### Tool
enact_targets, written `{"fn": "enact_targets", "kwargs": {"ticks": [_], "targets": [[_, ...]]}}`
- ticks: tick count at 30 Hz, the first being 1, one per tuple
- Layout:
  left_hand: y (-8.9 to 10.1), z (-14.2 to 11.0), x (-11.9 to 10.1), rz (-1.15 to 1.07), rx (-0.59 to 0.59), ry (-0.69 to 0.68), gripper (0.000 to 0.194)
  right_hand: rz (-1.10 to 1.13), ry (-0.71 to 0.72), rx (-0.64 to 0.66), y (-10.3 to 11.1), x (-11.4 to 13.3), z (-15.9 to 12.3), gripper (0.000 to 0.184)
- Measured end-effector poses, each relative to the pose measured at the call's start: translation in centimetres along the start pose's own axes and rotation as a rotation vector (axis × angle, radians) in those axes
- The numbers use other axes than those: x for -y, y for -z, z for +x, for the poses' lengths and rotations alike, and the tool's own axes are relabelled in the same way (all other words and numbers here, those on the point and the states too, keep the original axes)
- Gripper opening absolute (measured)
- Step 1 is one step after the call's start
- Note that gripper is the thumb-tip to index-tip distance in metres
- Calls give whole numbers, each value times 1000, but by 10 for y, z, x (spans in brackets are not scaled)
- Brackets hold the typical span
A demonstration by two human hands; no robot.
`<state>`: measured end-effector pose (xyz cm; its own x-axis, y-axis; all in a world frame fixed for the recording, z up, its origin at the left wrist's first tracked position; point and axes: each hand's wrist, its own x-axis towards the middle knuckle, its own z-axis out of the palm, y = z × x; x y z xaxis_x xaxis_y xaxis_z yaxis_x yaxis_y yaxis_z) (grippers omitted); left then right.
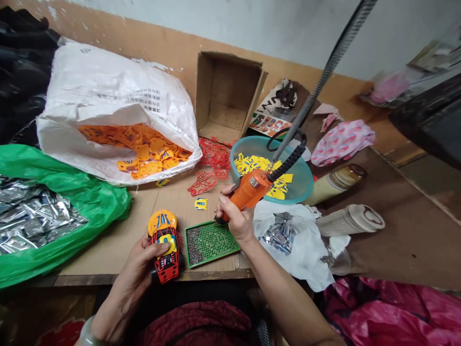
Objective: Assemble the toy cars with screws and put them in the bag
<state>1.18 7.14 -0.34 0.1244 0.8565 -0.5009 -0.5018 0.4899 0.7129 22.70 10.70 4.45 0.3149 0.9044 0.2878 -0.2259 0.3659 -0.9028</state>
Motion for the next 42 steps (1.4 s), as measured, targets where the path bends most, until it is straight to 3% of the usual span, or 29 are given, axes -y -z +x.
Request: {"fn": "enact_targets", "kwargs": {"ticks": [18,24,28,33,42], "targets": [[2,5,0,-16,30,33,55,-62,-23,6,-1,-3,0,22],[-3,1,-3,-68,-6,-7,51,120,-9,-5,-30,32,7,21],[-6,0,-4,-83,-1,-26,48,236,-50,107,-59,49,0,19],[-9,-2,-6,-106,-20,-36,51,292,-118,208,-78,42,-12,19],[-11,-4,-8,-121,-16,-50,51,287,-149,226,-81,31,-20,20]]}}
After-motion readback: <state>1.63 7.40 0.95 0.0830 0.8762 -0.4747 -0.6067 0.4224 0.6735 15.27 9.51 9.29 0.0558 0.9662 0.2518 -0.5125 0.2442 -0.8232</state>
